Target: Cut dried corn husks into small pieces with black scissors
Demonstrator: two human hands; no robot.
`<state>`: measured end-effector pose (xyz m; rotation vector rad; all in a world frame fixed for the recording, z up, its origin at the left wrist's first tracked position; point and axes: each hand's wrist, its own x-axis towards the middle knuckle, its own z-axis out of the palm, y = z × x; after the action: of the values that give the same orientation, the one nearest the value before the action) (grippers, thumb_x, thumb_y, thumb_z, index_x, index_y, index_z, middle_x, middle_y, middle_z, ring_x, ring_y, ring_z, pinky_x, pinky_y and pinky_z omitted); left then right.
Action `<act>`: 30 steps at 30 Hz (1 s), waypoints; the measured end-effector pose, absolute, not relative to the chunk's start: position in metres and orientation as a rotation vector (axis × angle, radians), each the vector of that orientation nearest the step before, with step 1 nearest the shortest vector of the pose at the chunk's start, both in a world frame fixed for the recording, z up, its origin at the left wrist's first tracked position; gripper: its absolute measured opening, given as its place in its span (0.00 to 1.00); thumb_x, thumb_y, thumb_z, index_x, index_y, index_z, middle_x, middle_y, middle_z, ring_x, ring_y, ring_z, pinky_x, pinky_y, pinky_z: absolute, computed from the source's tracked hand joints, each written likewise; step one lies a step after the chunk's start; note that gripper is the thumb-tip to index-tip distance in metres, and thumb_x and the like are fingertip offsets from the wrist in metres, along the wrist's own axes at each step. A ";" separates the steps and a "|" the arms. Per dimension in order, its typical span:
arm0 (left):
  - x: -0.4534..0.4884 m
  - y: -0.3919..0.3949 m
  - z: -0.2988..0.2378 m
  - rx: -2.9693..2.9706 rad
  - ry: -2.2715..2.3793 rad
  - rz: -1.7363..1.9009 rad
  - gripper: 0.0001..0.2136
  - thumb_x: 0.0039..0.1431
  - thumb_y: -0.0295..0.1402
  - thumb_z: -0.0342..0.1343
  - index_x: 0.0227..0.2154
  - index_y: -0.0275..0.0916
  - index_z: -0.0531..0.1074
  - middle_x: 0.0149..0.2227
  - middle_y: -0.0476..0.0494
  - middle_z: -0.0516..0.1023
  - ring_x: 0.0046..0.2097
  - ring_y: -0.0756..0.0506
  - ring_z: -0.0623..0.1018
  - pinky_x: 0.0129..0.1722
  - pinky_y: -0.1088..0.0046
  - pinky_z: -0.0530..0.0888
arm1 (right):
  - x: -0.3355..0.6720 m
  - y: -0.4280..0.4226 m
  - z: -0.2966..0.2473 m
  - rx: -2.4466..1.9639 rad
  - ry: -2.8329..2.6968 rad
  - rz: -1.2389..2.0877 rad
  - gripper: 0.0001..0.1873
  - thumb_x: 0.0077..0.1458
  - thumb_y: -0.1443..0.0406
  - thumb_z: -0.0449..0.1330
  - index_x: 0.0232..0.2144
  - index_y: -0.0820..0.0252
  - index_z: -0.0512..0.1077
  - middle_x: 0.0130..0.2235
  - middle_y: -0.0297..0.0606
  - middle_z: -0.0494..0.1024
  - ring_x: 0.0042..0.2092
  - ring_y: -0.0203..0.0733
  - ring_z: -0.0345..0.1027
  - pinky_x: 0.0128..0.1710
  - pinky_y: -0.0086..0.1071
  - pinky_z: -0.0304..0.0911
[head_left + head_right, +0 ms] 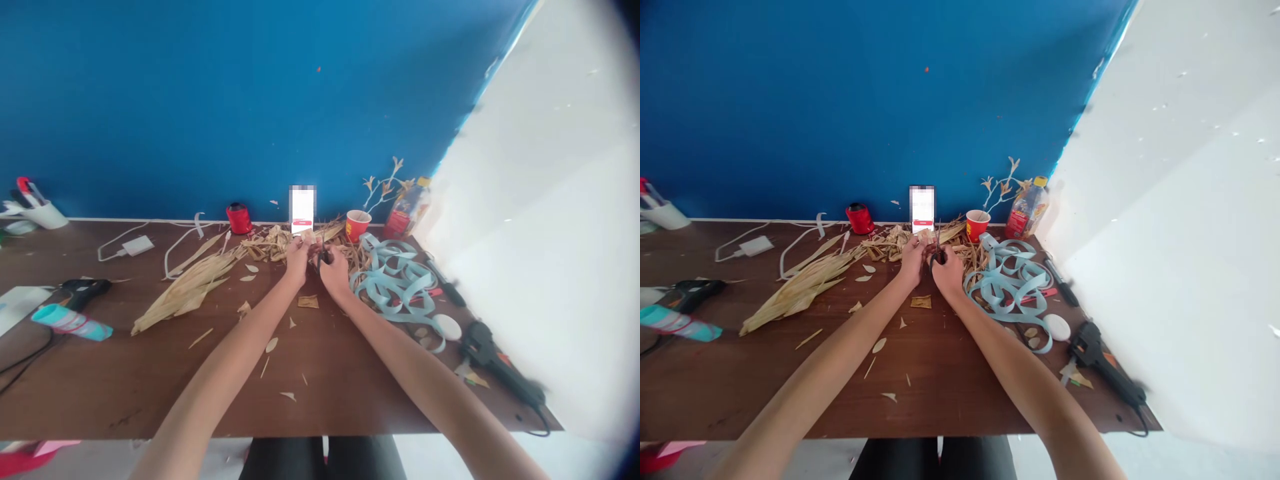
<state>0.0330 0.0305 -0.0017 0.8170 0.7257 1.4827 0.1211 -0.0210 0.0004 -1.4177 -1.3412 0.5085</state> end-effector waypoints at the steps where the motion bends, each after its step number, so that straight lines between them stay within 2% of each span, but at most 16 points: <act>1: 0.031 0.030 -0.001 0.822 0.743 1.491 0.13 0.47 0.39 0.64 0.32 0.38 0.72 0.31 0.44 0.79 0.37 0.45 0.79 0.38 0.69 0.74 | 0.121 -0.021 0.001 -1.415 -1.340 0.510 0.13 0.49 0.59 0.57 0.37 0.56 0.72 0.33 0.35 0.79 0.33 0.42 0.69 0.36 0.32 0.60; 6: 0.022 0.029 0.001 0.823 0.805 1.562 0.11 0.45 0.36 0.65 0.31 0.38 0.73 0.29 0.49 0.75 0.32 0.51 0.75 0.31 0.77 0.70 | 0.121 -0.023 0.004 -1.467 -1.372 0.489 0.12 0.48 0.60 0.57 0.37 0.57 0.72 0.30 0.33 0.77 0.31 0.41 0.67 0.34 0.31 0.59; 13: 0.018 0.027 -0.005 0.720 0.801 1.582 0.13 0.41 0.34 0.67 0.30 0.36 0.70 0.26 0.49 0.75 0.30 0.50 0.77 0.37 0.71 0.73 | 0.119 -0.028 0.009 -1.490 -1.520 0.439 0.10 0.49 0.62 0.57 0.34 0.56 0.75 0.29 0.32 0.76 0.31 0.39 0.65 0.34 0.30 0.59; 18: 0.017 0.020 -0.003 0.812 0.766 1.566 0.14 0.42 0.34 0.67 0.29 0.37 0.69 0.26 0.50 0.75 0.28 0.50 0.76 0.33 0.71 0.73 | 0.120 -0.028 0.007 -1.489 -1.527 0.443 0.15 0.48 0.64 0.55 0.38 0.55 0.77 0.33 0.34 0.79 0.33 0.42 0.68 0.36 0.31 0.61; 23: 0.015 0.021 -0.002 0.783 0.743 1.566 0.14 0.43 0.34 0.67 0.31 0.37 0.69 0.27 0.49 0.76 0.27 0.50 0.75 0.33 0.72 0.72 | 0.121 -0.028 0.006 -1.508 -1.517 0.413 0.14 0.48 0.65 0.55 0.37 0.56 0.77 0.31 0.34 0.79 0.32 0.41 0.68 0.35 0.31 0.61; 30: 0.014 0.022 -0.002 0.769 0.723 1.526 0.16 0.42 0.36 0.68 0.33 0.37 0.70 0.27 0.51 0.75 0.27 0.52 0.73 0.33 0.74 0.69 | 0.120 -0.029 0.009 -1.511 -1.544 0.446 0.15 0.47 0.65 0.56 0.38 0.54 0.77 0.34 0.35 0.79 0.35 0.43 0.70 0.38 0.33 0.62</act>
<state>0.0144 0.0218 -0.0022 0.7687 0.7232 1.5262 0.1200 -0.0295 0.0086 -1.5114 -1.5437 0.4458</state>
